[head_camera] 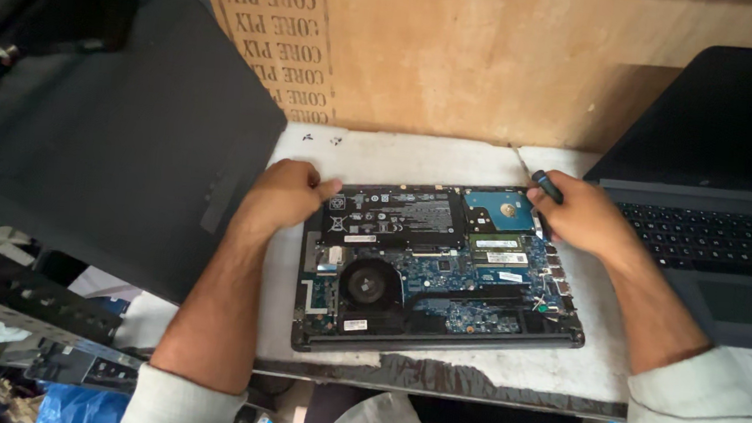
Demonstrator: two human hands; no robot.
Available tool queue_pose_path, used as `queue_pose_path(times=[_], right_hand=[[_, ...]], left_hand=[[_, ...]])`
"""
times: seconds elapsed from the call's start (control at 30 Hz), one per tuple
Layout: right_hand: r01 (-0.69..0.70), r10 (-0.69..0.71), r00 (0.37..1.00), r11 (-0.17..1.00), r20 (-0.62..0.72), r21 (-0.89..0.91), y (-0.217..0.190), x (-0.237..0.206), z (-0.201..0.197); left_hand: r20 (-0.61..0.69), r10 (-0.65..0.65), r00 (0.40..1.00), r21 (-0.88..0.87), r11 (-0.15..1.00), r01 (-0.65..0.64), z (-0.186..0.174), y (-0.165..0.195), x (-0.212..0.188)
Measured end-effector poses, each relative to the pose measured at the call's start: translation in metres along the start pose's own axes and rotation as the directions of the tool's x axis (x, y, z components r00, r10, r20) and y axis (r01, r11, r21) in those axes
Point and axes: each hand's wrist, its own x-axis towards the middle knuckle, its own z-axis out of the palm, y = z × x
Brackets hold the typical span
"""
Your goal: The person uses a screwdriver to unscrew and remove the back cover of a laptop, exposing the internal components, then aligns the cover back onto the laptop body and drives the screws back in. They then set the closed laptop aside, open a second laptop, and type on its keyboard.
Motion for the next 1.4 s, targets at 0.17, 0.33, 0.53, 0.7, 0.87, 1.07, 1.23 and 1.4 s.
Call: queue_pose_path(times=[0.17, 0.33, 0.53, 0.7, 0.87, 1.07, 1.23, 1.4], right_hand=[[-0.026, 0.025, 0.999, 0.997, 0.02, 0.068, -0.011, 0.0, 0.003], [-0.032, 0.035, 0.999, 0.996, 0.034, -0.085, -0.02, -0.002, -0.003], [-0.076, 0.081, 0.996, 0.991, 0.041, -0.106, -0.032, -0.001, -0.004], [-0.085, 0.099, 0.991, 0.987, 0.094, -0.14, -0.033, -0.003, -0.007], [-0.087, 0.092, 0.99, 0.995, 0.104, -0.048, -0.028, -0.004, -0.003], [-0.105, 0.113, 0.991, 0.99, 0.074, -0.097, -0.019, -0.002, -0.001], [-0.146, 0.145, 0.989, 0.989, 0.03, 0.016, -0.006, -0.001, -0.005], [-0.138, 0.139, 0.989, 0.99, -0.053, 0.023, 0.01, 0.004, -0.004]], left_hand=[[-0.093, -0.097, 0.991, -0.064, 0.994, 0.091, -0.003, -0.001, -0.001], [-0.132, -0.079, 0.988, -0.043, 0.996, 0.074, -0.002, 0.0, 0.002], [-0.155, -0.049, 0.987, -0.015, 0.999, 0.047, -0.002, -0.007, 0.007], [-0.173, -0.026, 0.985, -0.058, 0.998, 0.016, -0.002, -0.012, 0.009], [-0.201, -0.085, 0.976, -0.137, 0.989, 0.058, 0.0, -0.024, 0.013], [-0.289, -0.074, 0.955, -0.025, 0.997, 0.069, 0.002, -0.038, 0.017], [-0.293, -0.055, 0.955, -0.047, 0.998, 0.043, 0.003, -0.032, 0.01], [-0.287, -0.053, 0.957, -0.056, 0.998, 0.039, -0.003, -0.023, 0.005]])
